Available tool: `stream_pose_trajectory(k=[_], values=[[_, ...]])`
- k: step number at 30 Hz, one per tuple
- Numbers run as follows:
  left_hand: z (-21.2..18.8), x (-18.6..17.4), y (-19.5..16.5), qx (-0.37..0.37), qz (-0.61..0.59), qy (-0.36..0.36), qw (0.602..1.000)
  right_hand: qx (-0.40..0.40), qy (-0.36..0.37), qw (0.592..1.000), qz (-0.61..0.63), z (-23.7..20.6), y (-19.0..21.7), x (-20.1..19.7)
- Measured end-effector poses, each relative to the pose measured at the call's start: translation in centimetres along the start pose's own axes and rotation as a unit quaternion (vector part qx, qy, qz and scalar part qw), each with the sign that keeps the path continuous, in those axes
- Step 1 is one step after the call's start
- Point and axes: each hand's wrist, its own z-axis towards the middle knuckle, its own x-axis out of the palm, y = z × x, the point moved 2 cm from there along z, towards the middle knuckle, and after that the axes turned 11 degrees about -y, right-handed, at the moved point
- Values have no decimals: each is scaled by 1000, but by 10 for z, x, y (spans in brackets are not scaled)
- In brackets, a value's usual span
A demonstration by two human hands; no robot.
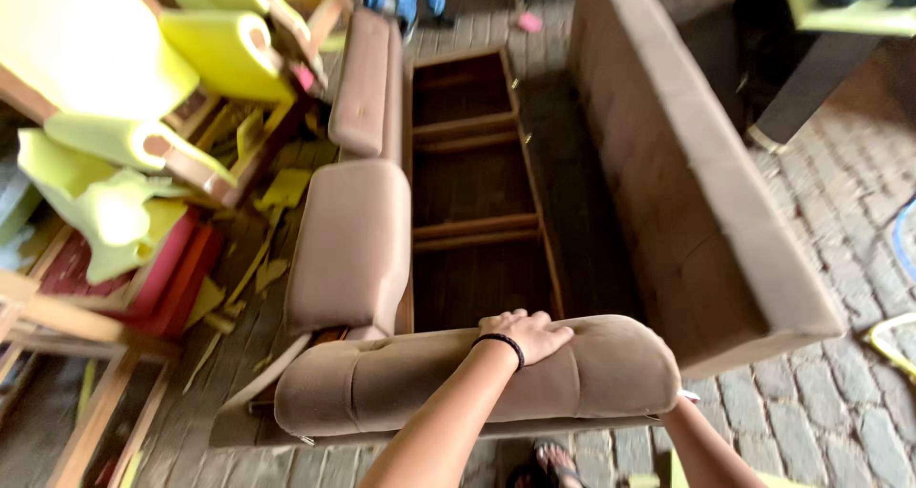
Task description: The person uses a pneumatic nail gun to fasten foam and fabric-covered panels to wooden sofa frames, holding the frame steady with the other hand while nailing. The person then lifts and positions upholstered cushions and armrest pieces onto the sofa frame, aligning them in place.
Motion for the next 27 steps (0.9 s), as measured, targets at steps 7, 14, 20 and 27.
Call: stream_pose_trajectory(k=[7, 14, 20, 27], values=[[3, 12, -5, -10, -28, 38, 999, 31, 20, 999, 31, 43, -49, -36], [13, 22, -15, -19, -8, 39, 999, 11, 20, 999, 36, 36, -30, -35], [5, 46, -14, -6, 0, -1, 1000, -20, 21, 999, 40, 3, -6, -20], [-8, 66, -7, 15, 8, -64, 998, -51, 6, 997, 50, -54, 5, -11]])
